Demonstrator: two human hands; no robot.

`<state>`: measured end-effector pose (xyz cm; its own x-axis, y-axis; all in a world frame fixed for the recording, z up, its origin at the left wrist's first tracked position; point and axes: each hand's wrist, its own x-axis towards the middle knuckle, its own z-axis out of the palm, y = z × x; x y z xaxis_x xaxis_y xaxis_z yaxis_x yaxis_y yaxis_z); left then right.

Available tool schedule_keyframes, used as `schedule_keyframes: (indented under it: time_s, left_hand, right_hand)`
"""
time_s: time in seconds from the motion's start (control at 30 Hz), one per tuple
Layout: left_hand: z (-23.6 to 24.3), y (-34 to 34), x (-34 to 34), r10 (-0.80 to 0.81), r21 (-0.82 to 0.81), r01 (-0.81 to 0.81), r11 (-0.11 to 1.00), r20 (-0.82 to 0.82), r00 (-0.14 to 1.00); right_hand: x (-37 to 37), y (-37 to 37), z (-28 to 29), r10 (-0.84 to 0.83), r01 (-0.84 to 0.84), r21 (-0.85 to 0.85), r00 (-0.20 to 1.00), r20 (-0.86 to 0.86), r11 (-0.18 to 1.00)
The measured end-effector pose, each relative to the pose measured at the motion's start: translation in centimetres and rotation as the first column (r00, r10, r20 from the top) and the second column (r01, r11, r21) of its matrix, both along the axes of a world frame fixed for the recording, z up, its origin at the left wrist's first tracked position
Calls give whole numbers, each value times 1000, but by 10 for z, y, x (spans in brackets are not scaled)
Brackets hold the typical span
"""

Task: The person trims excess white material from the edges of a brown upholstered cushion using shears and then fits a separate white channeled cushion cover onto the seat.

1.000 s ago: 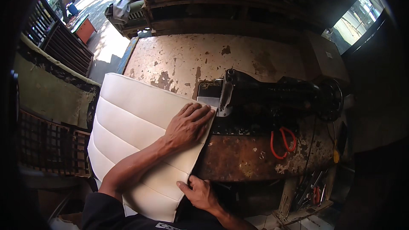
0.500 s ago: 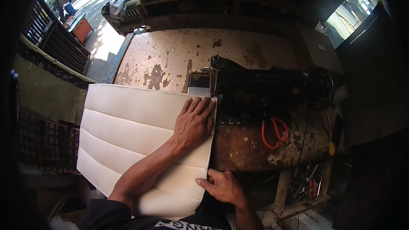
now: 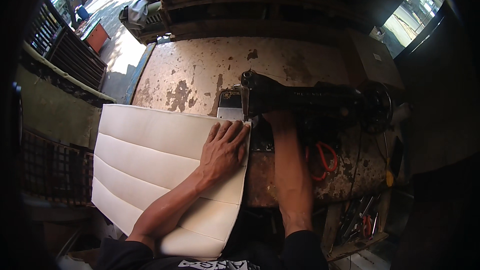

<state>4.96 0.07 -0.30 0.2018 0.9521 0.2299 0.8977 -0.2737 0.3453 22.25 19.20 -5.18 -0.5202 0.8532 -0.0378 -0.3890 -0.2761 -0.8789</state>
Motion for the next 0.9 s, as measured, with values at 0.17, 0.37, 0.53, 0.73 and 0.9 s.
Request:
schedule_keyframes:
  time_s: [0.17,0.37,0.53,0.73,0.9]
  left_hand:
    - [6,4,0,-10,-55,10,998,-3,1000]
    - [-2,8,-8,-5,-34,5,999,-16,1000]
    - [-2,13,-7,-23,-40,22,999,-13,1000]
    - [-4,15,-1,-55,-13,55,998,-1,998]
    - [-8,13,-10,-23,-27,23,999,-10,1000]
  right_hand:
    - [-13,-4,39,227,-245,14,877,-424,969]
    - [-27,-5,-13,-298,155,533,935,193,832]
    - [0,-4,-37,-577,-53,796,661,481,603]
    - [10,-13,-33,-627,59,824,680,380,563]
    - [0,-30,3,-670,-427,726,305,677,539]
